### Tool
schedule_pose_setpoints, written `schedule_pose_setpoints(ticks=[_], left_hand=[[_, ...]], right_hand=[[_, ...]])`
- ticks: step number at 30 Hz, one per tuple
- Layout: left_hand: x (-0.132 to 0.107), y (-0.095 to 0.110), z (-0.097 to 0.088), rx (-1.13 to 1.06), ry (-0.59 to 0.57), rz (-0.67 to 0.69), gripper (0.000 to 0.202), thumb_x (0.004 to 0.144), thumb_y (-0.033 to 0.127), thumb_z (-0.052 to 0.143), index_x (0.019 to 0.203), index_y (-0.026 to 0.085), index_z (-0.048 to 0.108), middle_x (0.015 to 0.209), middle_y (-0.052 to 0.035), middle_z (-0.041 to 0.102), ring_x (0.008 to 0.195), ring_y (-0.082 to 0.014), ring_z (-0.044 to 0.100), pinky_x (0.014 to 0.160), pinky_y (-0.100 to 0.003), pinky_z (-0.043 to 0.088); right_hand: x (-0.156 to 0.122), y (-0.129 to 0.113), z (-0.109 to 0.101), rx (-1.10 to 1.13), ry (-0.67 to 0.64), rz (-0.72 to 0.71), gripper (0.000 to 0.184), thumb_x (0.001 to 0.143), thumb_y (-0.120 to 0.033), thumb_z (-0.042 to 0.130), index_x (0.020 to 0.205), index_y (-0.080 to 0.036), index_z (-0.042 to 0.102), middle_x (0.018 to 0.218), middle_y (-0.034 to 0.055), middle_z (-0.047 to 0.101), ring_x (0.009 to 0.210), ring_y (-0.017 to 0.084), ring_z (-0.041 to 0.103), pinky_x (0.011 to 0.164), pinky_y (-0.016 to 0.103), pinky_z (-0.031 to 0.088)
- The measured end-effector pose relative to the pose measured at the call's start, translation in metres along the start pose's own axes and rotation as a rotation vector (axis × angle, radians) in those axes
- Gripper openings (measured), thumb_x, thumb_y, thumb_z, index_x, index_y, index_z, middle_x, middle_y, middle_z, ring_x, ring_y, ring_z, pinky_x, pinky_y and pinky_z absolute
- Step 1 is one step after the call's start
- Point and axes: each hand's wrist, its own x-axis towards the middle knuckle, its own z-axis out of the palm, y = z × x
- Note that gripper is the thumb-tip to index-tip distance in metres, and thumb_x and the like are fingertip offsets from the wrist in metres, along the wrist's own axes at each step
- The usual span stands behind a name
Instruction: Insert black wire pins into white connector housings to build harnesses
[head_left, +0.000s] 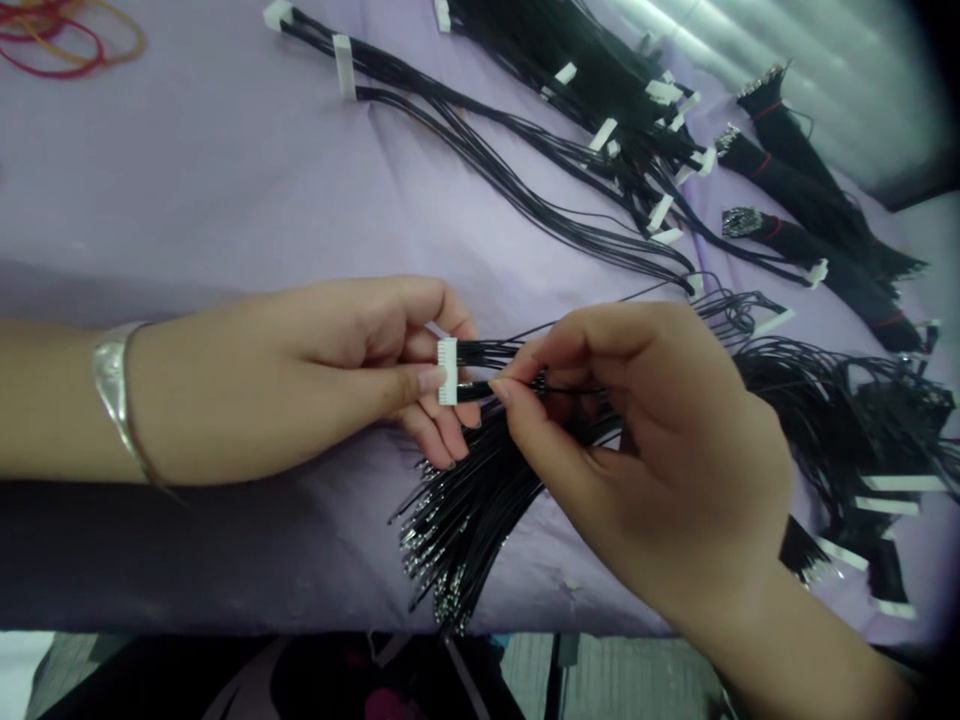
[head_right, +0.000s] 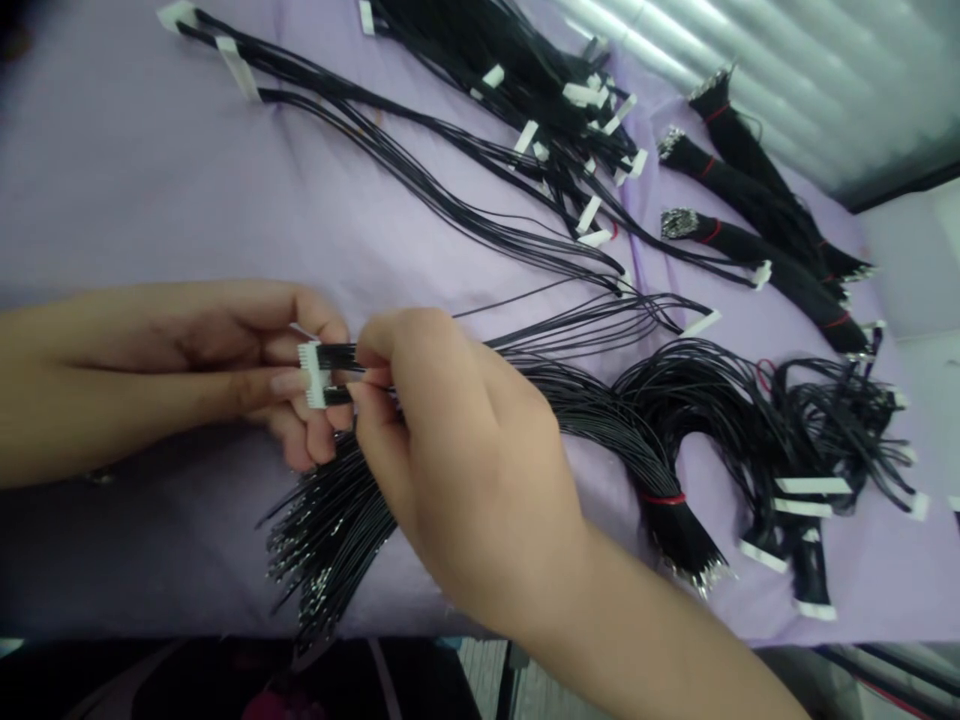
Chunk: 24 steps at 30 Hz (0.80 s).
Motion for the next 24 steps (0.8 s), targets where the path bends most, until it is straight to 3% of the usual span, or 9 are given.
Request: schedule_pose_setpoints(ticks=[10, 18, 24], left_hand=[[0.0019, -0.0004, 0.0005, 0.017, 0.006, -0.007, 0.01, 0.084, 0.02, 0.053, 0.09, 0.012, 0.056, 0.073, -0.0013, 0.07, 0.07, -0.0185, 0.07, 0.066, -0.027, 0.059], [0.0015, 0.0016, 0.0008, 0.015, 0.004, -0.005, 0.014, 0.085, 0.019, 0.052, 0.093, 0.009, 0.06, 0.074, -0.0011, 0.07, 0.069, -0.0163, 0.069, 0.066, -0.024, 0.057], [0.002, -0.0007, -0.0033, 0.027, -0.01, -0.01, 0.013, 0.086, 0.023, 0.053, 0.092, 0.012, 0.059, 0.074, -0.0027, 0.07, 0.07, -0.0175, 0.07, 0.066, -0.023, 0.057]], right_hand=[[-0.0005, 0.0022, -0.0018, -0.069, -0.006, -0.065, 0.01, 0.085, -0.019, 0.063, 0.088, -0.023, 0.055, 0.08, -0.001, 0.063, 0.064, 0.011, 0.06, 0.055, 0.022, 0.05], [0.0008, 0.0014, -0.0019, 0.055, -0.002, 0.001, 0.015, 0.082, -0.013, 0.064, 0.085, -0.024, 0.054, 0.079, -0.0019, 0.064, 0.067, 0.011, 0.062, 0.057, 0.023, 0.051], [-0.0006, -0.0024, -0.0005, -0.044, 0.037, 0.006, 0.014, 0.083, -0.017, 0.064, 0.079, -0.023, 0.053, 0.077, -0.0015, 0.065, 0.066, 0.012, 0.062, 0.056, 0.025, 0.05]])
